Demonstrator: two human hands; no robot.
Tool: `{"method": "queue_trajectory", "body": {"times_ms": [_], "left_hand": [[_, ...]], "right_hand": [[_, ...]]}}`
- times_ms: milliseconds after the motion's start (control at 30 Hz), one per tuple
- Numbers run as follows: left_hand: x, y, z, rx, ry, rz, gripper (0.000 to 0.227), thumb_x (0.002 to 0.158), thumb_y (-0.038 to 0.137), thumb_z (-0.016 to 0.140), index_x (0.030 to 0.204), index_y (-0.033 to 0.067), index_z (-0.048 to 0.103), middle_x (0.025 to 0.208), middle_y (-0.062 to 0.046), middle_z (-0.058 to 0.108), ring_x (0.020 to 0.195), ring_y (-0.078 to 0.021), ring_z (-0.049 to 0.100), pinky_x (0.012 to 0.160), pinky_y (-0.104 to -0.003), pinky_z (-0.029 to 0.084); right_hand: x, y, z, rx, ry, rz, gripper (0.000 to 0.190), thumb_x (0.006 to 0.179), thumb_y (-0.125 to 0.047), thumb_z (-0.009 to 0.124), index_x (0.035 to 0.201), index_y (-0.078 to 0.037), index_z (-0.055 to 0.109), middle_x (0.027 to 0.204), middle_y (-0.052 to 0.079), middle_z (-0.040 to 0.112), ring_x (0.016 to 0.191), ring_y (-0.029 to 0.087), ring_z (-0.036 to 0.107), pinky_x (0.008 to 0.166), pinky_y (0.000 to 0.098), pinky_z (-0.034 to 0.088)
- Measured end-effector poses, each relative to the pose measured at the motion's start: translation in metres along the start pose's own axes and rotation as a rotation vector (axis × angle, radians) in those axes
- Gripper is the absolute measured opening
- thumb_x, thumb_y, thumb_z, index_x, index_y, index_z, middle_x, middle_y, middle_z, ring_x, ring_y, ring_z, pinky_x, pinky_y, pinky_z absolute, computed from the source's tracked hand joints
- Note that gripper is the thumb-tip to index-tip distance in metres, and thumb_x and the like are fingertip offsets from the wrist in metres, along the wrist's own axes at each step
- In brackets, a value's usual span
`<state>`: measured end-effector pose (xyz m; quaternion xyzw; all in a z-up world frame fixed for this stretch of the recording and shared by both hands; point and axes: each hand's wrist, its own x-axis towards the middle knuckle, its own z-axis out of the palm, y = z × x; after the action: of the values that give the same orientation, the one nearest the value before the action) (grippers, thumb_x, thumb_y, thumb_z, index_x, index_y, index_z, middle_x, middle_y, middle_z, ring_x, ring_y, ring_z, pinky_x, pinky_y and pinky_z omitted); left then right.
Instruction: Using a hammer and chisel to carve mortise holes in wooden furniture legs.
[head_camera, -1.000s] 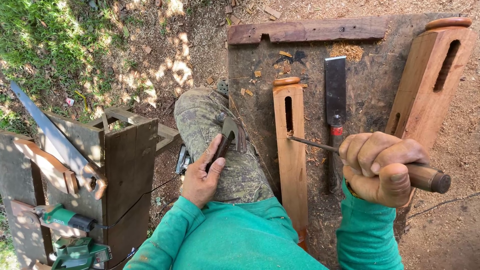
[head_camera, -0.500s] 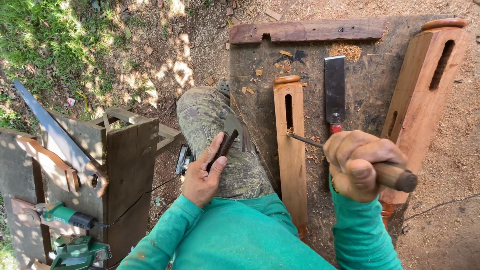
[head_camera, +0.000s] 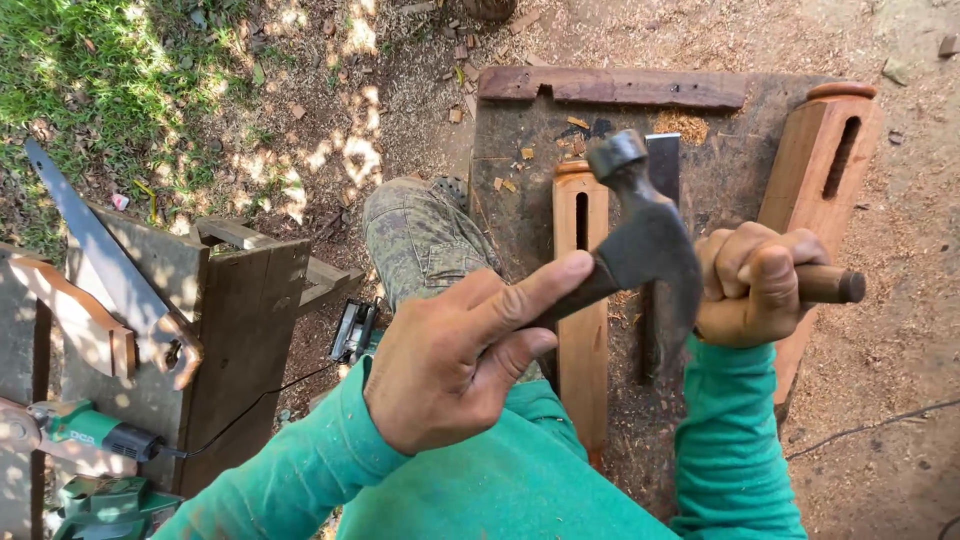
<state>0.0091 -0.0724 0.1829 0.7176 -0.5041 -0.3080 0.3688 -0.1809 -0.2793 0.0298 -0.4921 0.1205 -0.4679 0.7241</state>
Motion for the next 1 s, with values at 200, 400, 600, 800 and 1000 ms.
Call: {"method": "queue_trajectory", "body": {"times_ms": [200,400,600,800,1000], "left_hand": [[-0.007,-0.013,0.007,-0.108,0.037,-0.101,0.059,0.092,0.003,0.071,0.146,0.0218,0.056,0.078,0.0,0.057,0.06,-0.0138,0.048,0.053,-0.029,0.043],[-0.01,-0.019,0.011,-0.182,0.061,-0.135,0.053,0.094,0.004,0.067,0.145,0.0115,0.056,0.084,-0.002,0.061,0.064,-0.0132,0.051,0.057,-0.027,0.044],[-0.012,-0.02,0.013,-0.139,0.057,-0.13,0.054,0.091,0.004,0.069,0.143,0.0141,0.058,0.08,-0.003,0.06,0.062,-0.0152,0.049,0.057,-0.028,0.045],[-0.016,-0.022,0.015,-0.18,0.043,-0.136,0.054,0.093,0.004,0.068,0.145,0.0149,0.058,0.078,-0.001,0.057,0.061,-0.014,0.047,0.055,-0.028,0.042],[-0.018,-0.026,0.018,-0.195,0.077,-0.155,0.052,0.092,0.004,0.068,0.142,0.0121,0.059,0.084,-0.003,0.065,0.063,-0.0144,0.052,0.057,-0.027,0.046]], "right_hand": [[0.002,-0.001,0.002,0.006,-0.05,0.004,0.011,0.106,-0.029,0.057,0.098,-0.028,0.05,0.059,-0.007,0.036,0.045,0.005,0.032,0.042,0.0232,0.028],[-0.004,0.001,0.017,-0.077,-0.026,0.022,0.022,0.098,-0.03,0.068,0.083,-0.022,0.054,0.054,-0.007,0.044,0.044,0.007,0.04,0.045,0.0251,0.044],[-0.001,0.0,0.026,-0.055,-0.031,0.027,0.018,0.095,-0.022,0.069,0.085,-0.018,0.054,0.057,-0.003,0.046,0.048,0.009,0.038,0.046,0.0259,0.04],[-0.004,-0.002,0.024,-0.033,-0.047,0.061,0.019,0.1,-0.026,0.064,0.087,-0.022,0.051,0.058,-0.006,0.042,0.047,0.006,0.035,0.044,0.0236,0.035],[-0.016,-0.004,0.049,-0.163,0.007,0.042,0.018,0.092,-0.017,0.069,0.081,-0.014,0.055,0.064,0.001,0.052,0.053,0.011,0.045,0.05,0.0274,0.042]]}}
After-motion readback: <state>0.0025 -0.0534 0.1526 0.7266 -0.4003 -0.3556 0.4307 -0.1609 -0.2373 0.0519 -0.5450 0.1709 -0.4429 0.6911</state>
